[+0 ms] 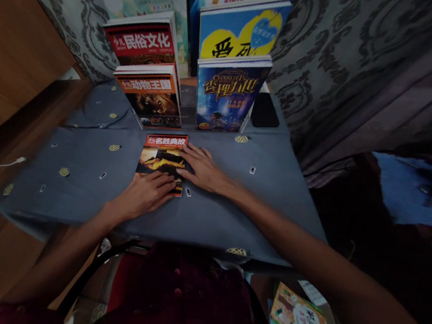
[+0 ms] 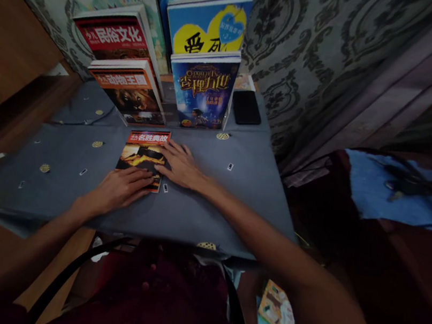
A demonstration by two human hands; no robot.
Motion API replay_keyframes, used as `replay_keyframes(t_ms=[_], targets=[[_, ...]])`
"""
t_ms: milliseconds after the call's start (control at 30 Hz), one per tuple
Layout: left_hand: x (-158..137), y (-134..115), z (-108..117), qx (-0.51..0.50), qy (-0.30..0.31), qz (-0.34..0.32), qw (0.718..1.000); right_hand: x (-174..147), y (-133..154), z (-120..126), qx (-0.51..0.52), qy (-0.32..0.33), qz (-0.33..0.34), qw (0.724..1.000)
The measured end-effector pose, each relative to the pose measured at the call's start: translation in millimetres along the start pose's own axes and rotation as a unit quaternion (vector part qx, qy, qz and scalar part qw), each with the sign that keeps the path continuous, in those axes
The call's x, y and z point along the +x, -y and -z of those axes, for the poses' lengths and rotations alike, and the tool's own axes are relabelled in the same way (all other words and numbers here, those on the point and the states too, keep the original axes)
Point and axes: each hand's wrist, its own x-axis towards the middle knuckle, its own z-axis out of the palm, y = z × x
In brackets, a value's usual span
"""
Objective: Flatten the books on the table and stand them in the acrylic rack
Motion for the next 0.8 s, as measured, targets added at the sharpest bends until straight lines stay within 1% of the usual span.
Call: replay_keyframes(t_ms=[133, 233, 333, 433, 533, 633, 800], targets=[[-4.5, 3.1, -4.1, -0.018, -0.034, 0.002, 0.999, -12.5, 11.7, -2.6, -0.027, 0.020, 0.018, 0.999], [-5.2, 17.8, -11.8, -0.044, -0.068, 0.013, 0.997, -16.0, 15.4, -4.7, -0.039, 0.026, 0.030, 0.998], [0.4, 43.0, -20.5, -0.044, -0.091, 0.076, 0.992, -16.3, 16.0, -3.9, -0.032, 0.020, 0.036, 0.999], [10.2, 72.0, -26.9, -0.033, -0.091, 0.156, 0.983, -17.4, 15.9, -0.7, -0.030, 0.023, 0.037, 0.999], [20.7, 94.6, -31.0, -0.028, -0.091, 0.192, 0.977, -16.8, 16.7, 2.9, -0.035, 0.028, 0.040, 0.998], [29.8, 104.9, -34.5, -0.020, -0.096, 0.198, 0.975, -6.2, 21.1, 4.8, -0.038, 0.033, 0.037, 0.998], [40.3, 106.0, -40.6, -0.002, -0.096, 0.200, 0.975, 35.9, 31.6, -1.7, -0.061, 0.052, 0.024, 0.996]])
